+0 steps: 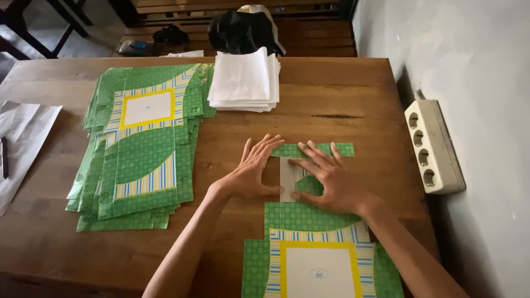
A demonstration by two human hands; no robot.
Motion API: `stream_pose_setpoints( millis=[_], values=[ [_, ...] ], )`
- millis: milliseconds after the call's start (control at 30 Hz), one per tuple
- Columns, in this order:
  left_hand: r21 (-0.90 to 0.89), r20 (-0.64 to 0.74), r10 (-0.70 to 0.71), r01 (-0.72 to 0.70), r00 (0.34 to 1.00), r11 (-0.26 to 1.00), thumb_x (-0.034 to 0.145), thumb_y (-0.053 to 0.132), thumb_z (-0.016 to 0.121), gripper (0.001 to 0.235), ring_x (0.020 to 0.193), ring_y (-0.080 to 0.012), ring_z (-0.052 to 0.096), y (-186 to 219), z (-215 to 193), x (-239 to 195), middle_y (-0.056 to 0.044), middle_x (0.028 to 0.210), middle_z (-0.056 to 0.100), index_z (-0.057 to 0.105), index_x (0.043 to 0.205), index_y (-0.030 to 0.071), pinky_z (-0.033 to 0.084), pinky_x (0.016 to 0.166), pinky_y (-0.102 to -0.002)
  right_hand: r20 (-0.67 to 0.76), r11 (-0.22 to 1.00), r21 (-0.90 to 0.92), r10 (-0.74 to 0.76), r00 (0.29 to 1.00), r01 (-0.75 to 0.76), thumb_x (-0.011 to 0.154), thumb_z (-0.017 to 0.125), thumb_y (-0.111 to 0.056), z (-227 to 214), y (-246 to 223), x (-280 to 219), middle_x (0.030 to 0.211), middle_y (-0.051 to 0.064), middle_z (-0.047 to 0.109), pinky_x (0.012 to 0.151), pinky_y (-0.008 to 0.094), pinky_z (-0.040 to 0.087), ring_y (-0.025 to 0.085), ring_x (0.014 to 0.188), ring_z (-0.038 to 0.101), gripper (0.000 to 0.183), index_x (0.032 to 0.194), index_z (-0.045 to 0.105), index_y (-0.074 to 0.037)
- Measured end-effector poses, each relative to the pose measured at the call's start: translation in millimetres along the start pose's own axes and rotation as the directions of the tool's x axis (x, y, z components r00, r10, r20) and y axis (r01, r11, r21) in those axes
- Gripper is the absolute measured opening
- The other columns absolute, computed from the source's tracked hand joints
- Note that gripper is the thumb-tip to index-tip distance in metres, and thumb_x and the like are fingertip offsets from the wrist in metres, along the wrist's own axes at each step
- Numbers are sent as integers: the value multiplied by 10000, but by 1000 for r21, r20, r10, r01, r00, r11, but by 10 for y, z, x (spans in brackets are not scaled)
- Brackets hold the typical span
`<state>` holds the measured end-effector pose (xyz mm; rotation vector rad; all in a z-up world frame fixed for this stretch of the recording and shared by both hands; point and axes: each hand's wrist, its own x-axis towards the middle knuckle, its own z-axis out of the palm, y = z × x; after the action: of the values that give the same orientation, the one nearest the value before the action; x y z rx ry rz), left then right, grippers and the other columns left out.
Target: The person assembles a flat-packed paper box by folding along pre-scored lines and securing flaps with green patterned tape. They work on a wooden table with stacks of similar boxes and white cloths nearby.
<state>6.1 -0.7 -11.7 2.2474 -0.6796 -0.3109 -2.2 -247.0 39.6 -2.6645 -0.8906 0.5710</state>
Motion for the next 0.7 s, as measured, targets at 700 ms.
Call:
stream_pose_setpoints(
  millis=[700],
  values=[
    [21, -391, -36, 49, 920, 999, 825, 205, 744, 476, 1398, -326, 485, -119, 173, 196, -63, 1395, 605, 631, 1287, 179, 197, 1233, -598, -95, 999, 5, -45, 994, 45, 887, 478, -830, 130, 103, 60, 1683, 118, 248, 1243, 629, -14, 325, 1569, 154, 856, 1537, 432, -275]
  ],
)
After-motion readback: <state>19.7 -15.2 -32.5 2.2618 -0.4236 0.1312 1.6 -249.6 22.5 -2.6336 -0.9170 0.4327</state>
